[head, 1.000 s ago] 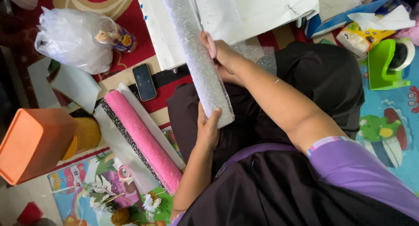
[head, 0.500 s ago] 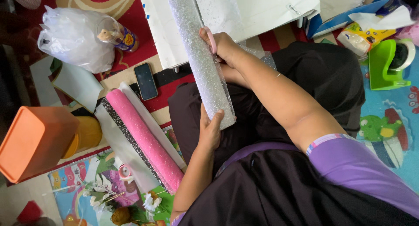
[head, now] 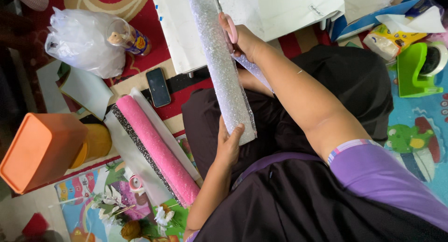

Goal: The person uses scissors to cut bubble wrap on a white board while sitting on the floor, handling several pieces of wrap and a green checkered cloth.

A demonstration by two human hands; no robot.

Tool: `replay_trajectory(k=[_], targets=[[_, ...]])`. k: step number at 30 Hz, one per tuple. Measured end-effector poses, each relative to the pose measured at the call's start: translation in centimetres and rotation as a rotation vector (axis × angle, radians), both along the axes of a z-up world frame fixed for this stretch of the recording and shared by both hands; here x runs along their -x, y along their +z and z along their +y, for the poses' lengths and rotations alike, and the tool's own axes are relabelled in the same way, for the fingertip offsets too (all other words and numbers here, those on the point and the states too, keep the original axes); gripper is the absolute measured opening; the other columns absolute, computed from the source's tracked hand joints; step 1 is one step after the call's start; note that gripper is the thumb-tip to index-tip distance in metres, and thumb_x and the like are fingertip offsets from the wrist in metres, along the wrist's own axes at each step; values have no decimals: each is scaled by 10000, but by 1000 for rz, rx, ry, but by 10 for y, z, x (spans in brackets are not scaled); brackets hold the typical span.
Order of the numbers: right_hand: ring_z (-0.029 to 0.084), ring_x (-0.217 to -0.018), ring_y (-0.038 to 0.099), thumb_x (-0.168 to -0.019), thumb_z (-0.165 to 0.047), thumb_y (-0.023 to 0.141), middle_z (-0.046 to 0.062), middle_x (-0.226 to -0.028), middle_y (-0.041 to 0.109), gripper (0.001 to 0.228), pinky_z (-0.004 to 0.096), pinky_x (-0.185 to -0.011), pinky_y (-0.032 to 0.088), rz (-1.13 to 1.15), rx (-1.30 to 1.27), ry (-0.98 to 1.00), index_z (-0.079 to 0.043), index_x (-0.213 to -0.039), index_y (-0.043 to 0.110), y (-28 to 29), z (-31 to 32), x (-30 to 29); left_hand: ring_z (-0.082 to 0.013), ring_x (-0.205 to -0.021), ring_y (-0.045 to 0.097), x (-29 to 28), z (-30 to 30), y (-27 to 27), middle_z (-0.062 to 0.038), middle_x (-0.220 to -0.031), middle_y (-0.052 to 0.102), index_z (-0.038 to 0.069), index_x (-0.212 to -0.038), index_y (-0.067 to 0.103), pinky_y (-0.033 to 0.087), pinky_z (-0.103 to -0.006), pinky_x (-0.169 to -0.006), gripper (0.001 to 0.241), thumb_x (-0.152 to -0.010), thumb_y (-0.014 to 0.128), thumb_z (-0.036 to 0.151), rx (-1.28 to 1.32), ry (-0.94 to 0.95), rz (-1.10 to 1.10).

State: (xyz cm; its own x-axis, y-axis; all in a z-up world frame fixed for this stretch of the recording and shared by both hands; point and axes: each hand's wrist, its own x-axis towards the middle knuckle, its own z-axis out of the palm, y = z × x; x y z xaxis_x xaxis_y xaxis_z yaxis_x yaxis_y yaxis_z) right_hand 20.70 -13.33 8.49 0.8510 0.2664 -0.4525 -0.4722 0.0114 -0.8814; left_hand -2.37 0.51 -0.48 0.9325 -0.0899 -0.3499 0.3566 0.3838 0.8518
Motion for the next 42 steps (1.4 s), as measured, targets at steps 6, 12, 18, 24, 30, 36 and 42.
replay_trajectory(k=[6,12,18,24,30,36,42], targets=[[87,-468,365,-721,-829,426,-28,-521,365,659,215,-436,299,-16,80,-68,-189,-566,382,-5,6,-2,-214,-936,586,0,-2,1,-128,-1168,549,96,-1488,348,621,-435,-745,697,-892,676,246,6,12,10],[90,-495,444,-729,-827,435,-10,-536,471,676,213,-474,318,-17,133,-64,-167,-586,475,-8,5,-7,-235,-926,606,3,2,0,-143,-1177,556,79,-1482,354,616,-434,-746,687,-893,675,229,12,26,10],[122,-490,404,-770,-813,383,28,-479,430,707,233,-477,276,11,79,-1,-153,-522,422,-2,-2,-16,-173,-1042,548,12,8,-7,-88,-1192,565,69,-1458,408,496,-333,-899,648,-894,659,265,-139,-24,-20],[61,-463,502,-679,-839,409,-8,-532,499,711,164,-427,268,35,82,-30,-140,-716,536,4,-4,-23,-186,-1071,562,18,17,-8,-93,-1222,565,81,-1461,394,491,-347,-921,686,-892,673,344,-160,-56,-25],[51,-478,550,-639,-833,495,-16,-572,564,702,148,-414,296,-22,87,-93,-137,-691,576,6,0,-21,-152,-1045,534,18,16,-7,-66,-1193,561,79,-1455,409,457,-312,-924,652,-906,670,315,-152,-39,-57],[57,-522,539,-740,-795,467,-27,-613,544,655,163,-453,286,5,152,-62,-145,-714,549,7,1,-27,-160,-1078,543,18,19,-6,-73,-1222,564,73,-1456,402,455,-320,-951,664,-915,665,355,-180,-69,-84],[61,-500,548,-750,-810,378,-29,-551,529,681,166,-463,343,-15,130,1,-153,-757,556,13,-9,-37,-142,-1038,519,20,21,-3,-58,-1174,549,70,-1432,419,438,-299,-918,610,-926,642,330,-237,-115,-108]])
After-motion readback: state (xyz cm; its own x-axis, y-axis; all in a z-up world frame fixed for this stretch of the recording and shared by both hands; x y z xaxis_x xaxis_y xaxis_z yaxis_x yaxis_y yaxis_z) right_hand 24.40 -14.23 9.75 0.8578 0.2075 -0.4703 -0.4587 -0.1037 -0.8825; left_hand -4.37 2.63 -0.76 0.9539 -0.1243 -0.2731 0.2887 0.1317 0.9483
